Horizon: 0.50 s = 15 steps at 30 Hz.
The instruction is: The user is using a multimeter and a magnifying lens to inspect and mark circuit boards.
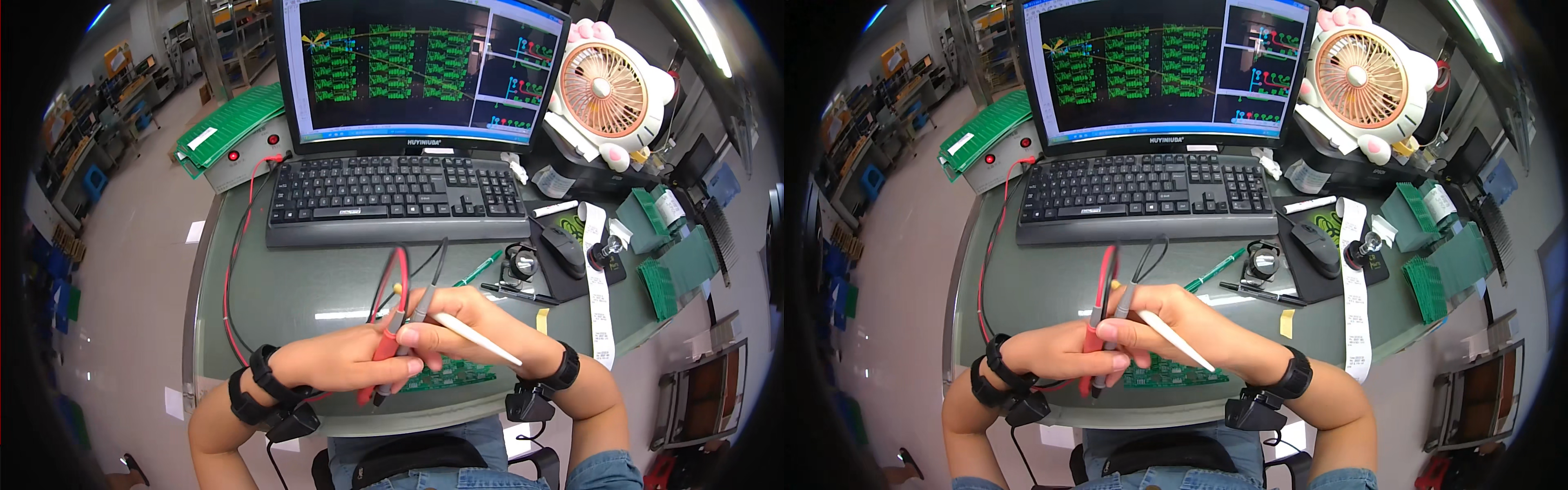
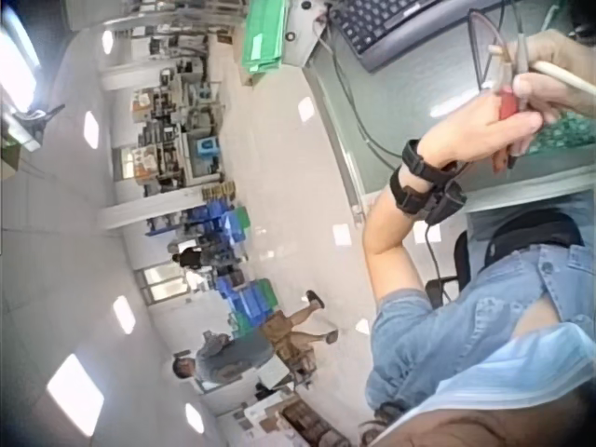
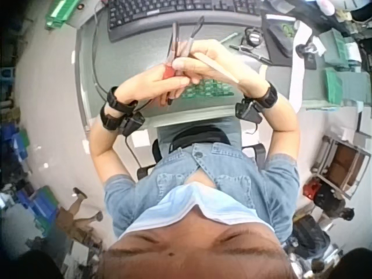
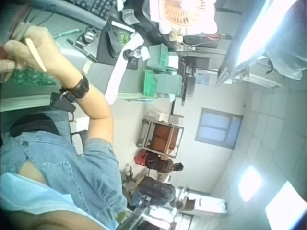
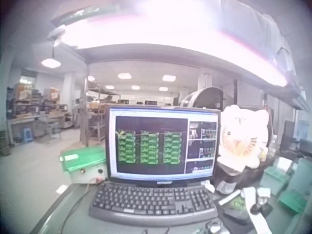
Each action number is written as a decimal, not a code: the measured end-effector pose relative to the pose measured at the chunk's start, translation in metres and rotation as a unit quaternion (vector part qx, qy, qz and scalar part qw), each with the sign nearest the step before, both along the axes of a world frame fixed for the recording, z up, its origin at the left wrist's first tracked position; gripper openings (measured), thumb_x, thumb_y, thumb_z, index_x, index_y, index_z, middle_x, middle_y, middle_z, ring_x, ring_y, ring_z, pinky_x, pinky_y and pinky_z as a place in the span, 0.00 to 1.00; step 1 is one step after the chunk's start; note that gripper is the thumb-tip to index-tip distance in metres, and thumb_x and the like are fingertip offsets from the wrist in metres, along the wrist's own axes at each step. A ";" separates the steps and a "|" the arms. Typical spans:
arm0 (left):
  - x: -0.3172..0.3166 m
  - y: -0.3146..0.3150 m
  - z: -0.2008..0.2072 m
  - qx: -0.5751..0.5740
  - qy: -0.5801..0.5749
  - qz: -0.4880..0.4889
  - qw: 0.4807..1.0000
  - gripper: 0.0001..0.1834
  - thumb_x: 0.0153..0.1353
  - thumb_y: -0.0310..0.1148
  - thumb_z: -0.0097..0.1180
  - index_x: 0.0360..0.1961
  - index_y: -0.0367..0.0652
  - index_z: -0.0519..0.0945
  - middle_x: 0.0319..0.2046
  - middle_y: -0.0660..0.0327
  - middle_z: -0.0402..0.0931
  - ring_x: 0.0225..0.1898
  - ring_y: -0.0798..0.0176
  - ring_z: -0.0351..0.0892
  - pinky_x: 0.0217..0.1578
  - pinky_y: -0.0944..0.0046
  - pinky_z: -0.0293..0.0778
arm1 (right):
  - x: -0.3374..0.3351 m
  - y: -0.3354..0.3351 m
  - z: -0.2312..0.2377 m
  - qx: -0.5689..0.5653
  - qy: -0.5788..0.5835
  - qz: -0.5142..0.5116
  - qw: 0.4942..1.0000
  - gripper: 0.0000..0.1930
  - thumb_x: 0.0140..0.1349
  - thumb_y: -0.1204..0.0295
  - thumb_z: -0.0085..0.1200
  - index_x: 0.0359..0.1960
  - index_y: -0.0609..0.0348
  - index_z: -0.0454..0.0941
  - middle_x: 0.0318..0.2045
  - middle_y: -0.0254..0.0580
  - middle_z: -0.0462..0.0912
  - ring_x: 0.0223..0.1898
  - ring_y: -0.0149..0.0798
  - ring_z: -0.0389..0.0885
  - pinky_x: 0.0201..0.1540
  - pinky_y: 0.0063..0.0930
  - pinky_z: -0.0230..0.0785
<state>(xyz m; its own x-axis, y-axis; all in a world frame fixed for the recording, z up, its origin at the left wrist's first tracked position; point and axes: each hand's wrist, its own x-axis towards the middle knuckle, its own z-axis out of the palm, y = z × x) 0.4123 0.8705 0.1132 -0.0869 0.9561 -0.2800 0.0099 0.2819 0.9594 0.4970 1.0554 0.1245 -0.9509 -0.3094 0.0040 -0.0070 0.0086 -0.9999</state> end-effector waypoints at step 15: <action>-0.041 -0.024 -0.050 0.151 -0.197 0.291 0.924 0.17 0.56 0.27 0.64 0.36 0.44 0.65 0.35 0.60 0.70 0.31 0.70 0.75 0.32 0.68 0.77 | -0.003 0.041 -0.039 -0.110 -0.119 -0.132 0.978 0.11 0.65 0.67 0.56 0.37 0.63 0.71 0.28 0.44 0.81 0.30 0.31 0.82 0.33 0.21 0.75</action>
